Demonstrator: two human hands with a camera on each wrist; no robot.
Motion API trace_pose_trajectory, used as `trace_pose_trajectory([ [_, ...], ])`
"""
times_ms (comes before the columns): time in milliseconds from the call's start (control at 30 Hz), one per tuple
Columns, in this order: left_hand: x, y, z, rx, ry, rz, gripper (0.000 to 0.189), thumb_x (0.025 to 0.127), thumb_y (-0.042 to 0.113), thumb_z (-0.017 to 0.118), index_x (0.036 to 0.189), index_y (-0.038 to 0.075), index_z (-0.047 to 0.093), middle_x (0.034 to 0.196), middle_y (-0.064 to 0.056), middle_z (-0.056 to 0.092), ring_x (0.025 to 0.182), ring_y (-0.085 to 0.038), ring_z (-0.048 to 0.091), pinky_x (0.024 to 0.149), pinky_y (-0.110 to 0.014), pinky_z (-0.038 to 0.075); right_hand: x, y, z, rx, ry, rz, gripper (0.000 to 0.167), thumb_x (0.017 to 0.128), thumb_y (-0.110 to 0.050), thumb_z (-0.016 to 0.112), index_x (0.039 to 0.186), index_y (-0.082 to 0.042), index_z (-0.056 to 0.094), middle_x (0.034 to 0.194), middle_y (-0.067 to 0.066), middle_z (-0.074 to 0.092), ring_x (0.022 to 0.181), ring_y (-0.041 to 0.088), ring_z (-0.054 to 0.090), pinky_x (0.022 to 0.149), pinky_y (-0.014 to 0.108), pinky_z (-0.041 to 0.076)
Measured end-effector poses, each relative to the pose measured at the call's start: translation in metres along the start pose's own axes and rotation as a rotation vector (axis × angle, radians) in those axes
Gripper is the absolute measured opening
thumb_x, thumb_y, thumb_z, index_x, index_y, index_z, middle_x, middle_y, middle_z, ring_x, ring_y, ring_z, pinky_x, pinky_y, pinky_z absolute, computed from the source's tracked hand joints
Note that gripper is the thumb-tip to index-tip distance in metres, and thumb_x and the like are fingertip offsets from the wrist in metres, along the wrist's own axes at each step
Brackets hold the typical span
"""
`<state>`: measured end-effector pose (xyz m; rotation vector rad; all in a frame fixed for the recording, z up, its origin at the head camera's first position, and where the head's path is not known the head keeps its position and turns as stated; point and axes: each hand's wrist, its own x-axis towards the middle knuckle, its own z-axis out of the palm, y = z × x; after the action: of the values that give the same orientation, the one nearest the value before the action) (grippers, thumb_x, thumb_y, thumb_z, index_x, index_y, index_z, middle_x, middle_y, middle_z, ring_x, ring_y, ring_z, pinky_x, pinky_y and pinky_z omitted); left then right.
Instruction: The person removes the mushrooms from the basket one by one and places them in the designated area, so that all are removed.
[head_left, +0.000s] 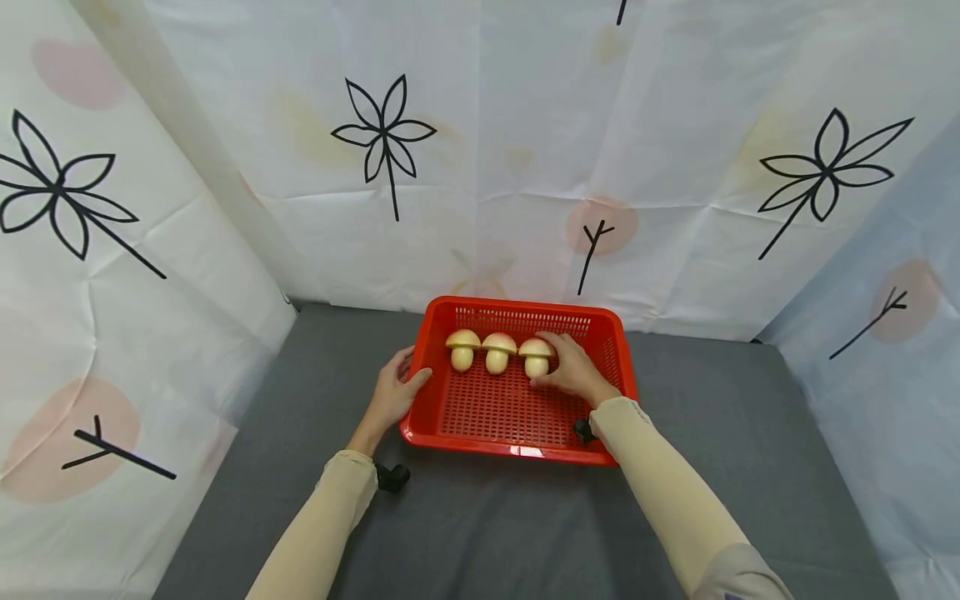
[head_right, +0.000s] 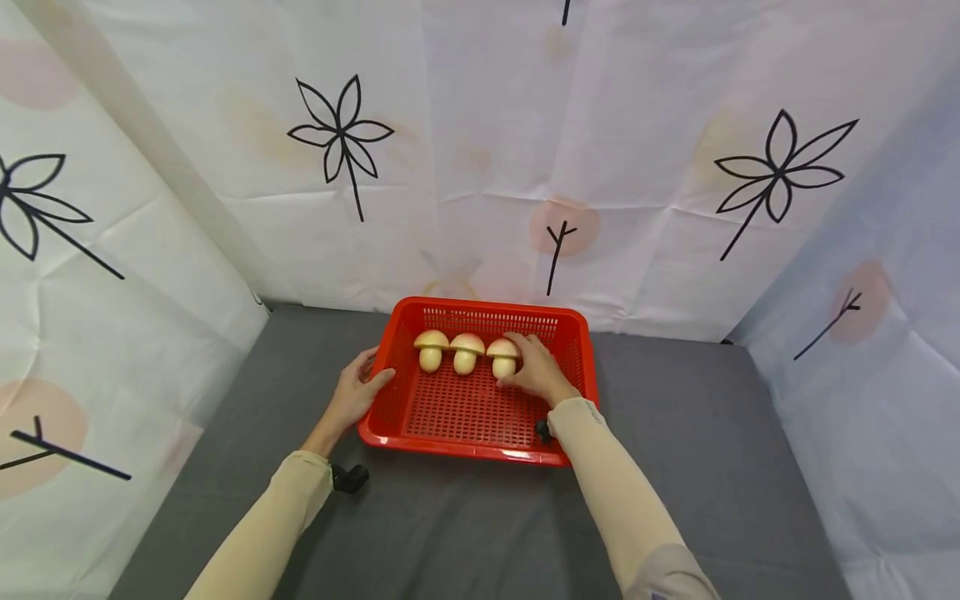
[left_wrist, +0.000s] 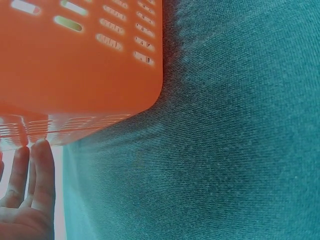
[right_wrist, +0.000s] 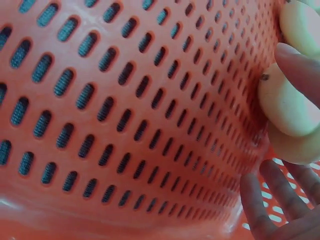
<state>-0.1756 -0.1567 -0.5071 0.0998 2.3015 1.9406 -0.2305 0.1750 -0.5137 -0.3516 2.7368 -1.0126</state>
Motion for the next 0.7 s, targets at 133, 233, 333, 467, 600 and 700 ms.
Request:
trace_pose_trajectory([
  [133,0.007,-0.018,0.0,-0.006,0.025,0.009,0.06,0.102,0.01,0.062,0.154,-0.004,0.035,0.141,-0.031,0.051,0.122,-0.046,0.058,0.096,-0.053,0.054,0.001,0.0,0.001,-0.006,-0.009,-0.01,0.09,0.079,-0.023,0.09,0.154,-0.01,0.041,0.14,0.022,0.049,0.125,0.042,0.049,0.104,0.06,0.044],
  [233,0.006,-0.019,0.0,-0.005,0.027,0.017,0.06,0.102,0.013,0.063,0.153,-0.003,0.036,0.141,-0.03,0.052,0.121,-0.045,0.059,0.095,-0.052,0.054,0.002,0.0,0.002,0.011,-0.012,-0.004,0.09,0.079,-0.023,0.09,0.154,-0.01,0.041,0.14,0.022,0.05,0.125,0.042,0.049,0.103,0.06,0.043],
  [333,0.005,-0.018,0.0,-0.01,0.028,0.024,0.059,0.102,0.013,0.063,0.153,-0.003,0.037,0.141,-0.029,0.052,0.121,-0.044,0.059,0.094,-0.051,0.055,0.002,0.0,0.002,0.028,-0.009,-0.003,0.089,0.079,-0.023,0.09,0.153,-0.009,0.042,0.139,0.022,0.051,0.125,0.042,0.05,0.104,0.06,0.043],
  [467,0.005,-0.018,0.0,-0.014,0.03,0.025,0.058,0.102,0.012,0.063,0.153,-0.002,0.037,0.14,-0.029,0.052,0.12,-0.045,0.059,0.094,-0.051,0.056,0.002,-0.001,0.001,0.05,-0.001,-0.006,0.09,0.078,-0.022,0.09,0.152,-0.006,0.042,0.139,0.024,0.051,0.123,0.042,0.051,0.104,0.059,0.044],
  [600,0.005,-0.018,0.001,-0.022,0.027,0.023,0.059,0.102,0.013,0.063,0.153,-0.002,0.037,0.14,-0.029,0.052,0.121,-0.045,0.058,0.095,-0.051,0.055,0.002,-0.003,0.0,0.085,0.006,0.002,0.09,0.079,-0.02,0.09,0.152,-0.003,0.041,0.142,0.022,0.052,0.125,0.041,0.051,0.104,0.058,0.044],
  [700,0.005,-0.016,0.001,-0.019,0.027,0.019,0.06,0.102,0.012,0.063,0.153,-0.002,0.037,0.141,-0.028,0.052,0.122,-0.044,0.058,0.095,-0.051,0.055,0.002,-0.005,-0.002,0.099,0.014,0.009,0.089,0.078,-0.02,0.09,0.152,-0.003,0.042,0.142,0.02,0.052,0.126,0.04,0.051,0.105,0.057,0.044],
])
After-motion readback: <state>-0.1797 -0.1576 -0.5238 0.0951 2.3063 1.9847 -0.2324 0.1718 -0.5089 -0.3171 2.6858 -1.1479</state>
